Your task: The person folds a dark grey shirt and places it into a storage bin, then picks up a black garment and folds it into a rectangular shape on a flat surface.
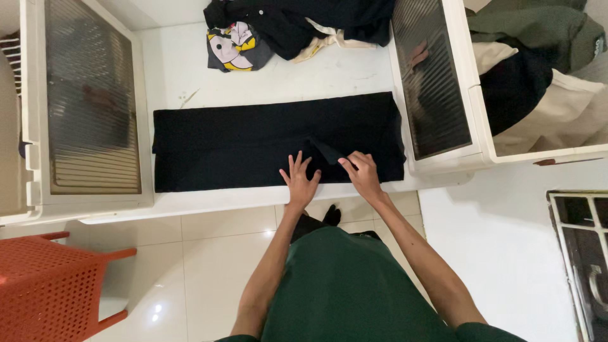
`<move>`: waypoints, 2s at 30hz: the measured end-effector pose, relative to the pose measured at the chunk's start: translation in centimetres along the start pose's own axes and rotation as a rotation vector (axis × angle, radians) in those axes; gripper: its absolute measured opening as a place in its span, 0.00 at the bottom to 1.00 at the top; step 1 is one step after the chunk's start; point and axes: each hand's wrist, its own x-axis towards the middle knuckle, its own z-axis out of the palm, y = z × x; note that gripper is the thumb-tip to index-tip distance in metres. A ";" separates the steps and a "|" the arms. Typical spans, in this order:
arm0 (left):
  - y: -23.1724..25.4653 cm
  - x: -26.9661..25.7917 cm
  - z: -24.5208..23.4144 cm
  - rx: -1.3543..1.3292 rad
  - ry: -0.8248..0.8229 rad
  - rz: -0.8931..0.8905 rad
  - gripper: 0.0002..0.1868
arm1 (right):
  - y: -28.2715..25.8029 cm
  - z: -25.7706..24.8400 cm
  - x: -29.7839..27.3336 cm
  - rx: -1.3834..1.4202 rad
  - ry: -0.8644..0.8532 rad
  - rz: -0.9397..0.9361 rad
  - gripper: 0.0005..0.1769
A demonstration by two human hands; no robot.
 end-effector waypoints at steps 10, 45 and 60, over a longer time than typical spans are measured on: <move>-0.2 0.2 2.7 -0.360 -0.107 -0.283 0.23 | 3.2 1.1 -1.8 0.264 0.006 0.223 0.25; -3.6 -0.2 2.0 -0.750 -0.178 -0.022 0.29 | 9.9 0.0 -1.7 0.570 0.085 0.731 0.14; -2.4 0.0 1.0 -0.728 -0.112 0.018 0.13 | 7.3 -2.6 -2.9 0.594 -0.140 0.685 0.12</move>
